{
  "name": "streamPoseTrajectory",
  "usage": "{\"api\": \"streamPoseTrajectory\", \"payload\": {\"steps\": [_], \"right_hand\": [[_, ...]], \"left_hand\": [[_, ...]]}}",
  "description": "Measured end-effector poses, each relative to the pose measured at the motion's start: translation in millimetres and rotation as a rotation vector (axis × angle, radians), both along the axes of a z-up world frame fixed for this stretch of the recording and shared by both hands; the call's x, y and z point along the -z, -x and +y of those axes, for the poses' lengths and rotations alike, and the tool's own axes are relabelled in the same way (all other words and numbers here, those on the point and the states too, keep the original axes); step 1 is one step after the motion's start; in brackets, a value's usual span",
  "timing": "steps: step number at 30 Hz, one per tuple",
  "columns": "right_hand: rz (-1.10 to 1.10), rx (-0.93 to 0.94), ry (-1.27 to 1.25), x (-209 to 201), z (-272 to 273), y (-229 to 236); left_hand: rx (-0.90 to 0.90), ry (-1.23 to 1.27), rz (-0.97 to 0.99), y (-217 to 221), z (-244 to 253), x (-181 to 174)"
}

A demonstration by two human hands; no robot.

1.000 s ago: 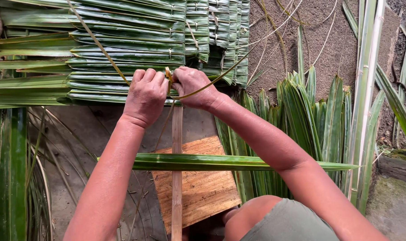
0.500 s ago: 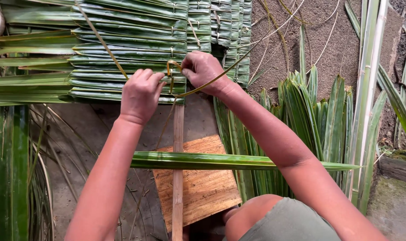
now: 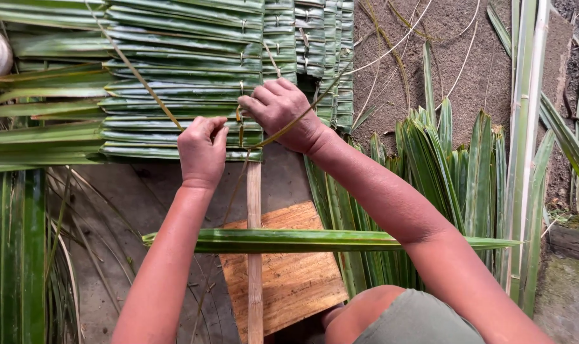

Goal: Weaving palm leaves over a wooden frame to create a thatched panel

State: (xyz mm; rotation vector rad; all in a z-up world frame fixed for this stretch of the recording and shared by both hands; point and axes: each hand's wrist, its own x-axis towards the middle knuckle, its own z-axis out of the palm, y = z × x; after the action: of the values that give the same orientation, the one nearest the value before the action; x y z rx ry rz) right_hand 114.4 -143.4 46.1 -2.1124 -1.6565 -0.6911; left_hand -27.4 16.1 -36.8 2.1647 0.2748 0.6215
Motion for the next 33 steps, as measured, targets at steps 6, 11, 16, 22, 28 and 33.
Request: {"api": "streamPoseTrajectory", "payload": {"steps": [6, 11, 16, 22, 28, 33], "right_hand": [[-0.100, 0.018, -0.022, 26.7, -6.7, -27.4], [0.194, 0.171, -0.048, 47.2, 3.7, -17.0], [0.958, 0.299, -0.228, 72.2, 9.0, -6.7], [0.983, 0.392, -0.198, 83.5, 6.9, 0.2], [0.951, 0.386, -0.143, 82.3, 10.2, 4.8], [1.156, 0.423, -0.226, 83.9, 12.3, 1.7]], "left_hand": [[0.309, 0.122, 0.135, 19.7, -12.5, -45.1], [0.399, -0.035, 0.160, 28.9, -12.7, -25.0], [0.413, -0.060, 0.149, 26.7, -7.2, -20.8], [0.443, -0.030, 0.160, 21.7, -1.5, -20.5], [0.443, -0.027, 0.151, 18.9, -0.2, -23.4], [0.423, 0.018, 0.153, 6.7, 6.9, -21.8]]}}
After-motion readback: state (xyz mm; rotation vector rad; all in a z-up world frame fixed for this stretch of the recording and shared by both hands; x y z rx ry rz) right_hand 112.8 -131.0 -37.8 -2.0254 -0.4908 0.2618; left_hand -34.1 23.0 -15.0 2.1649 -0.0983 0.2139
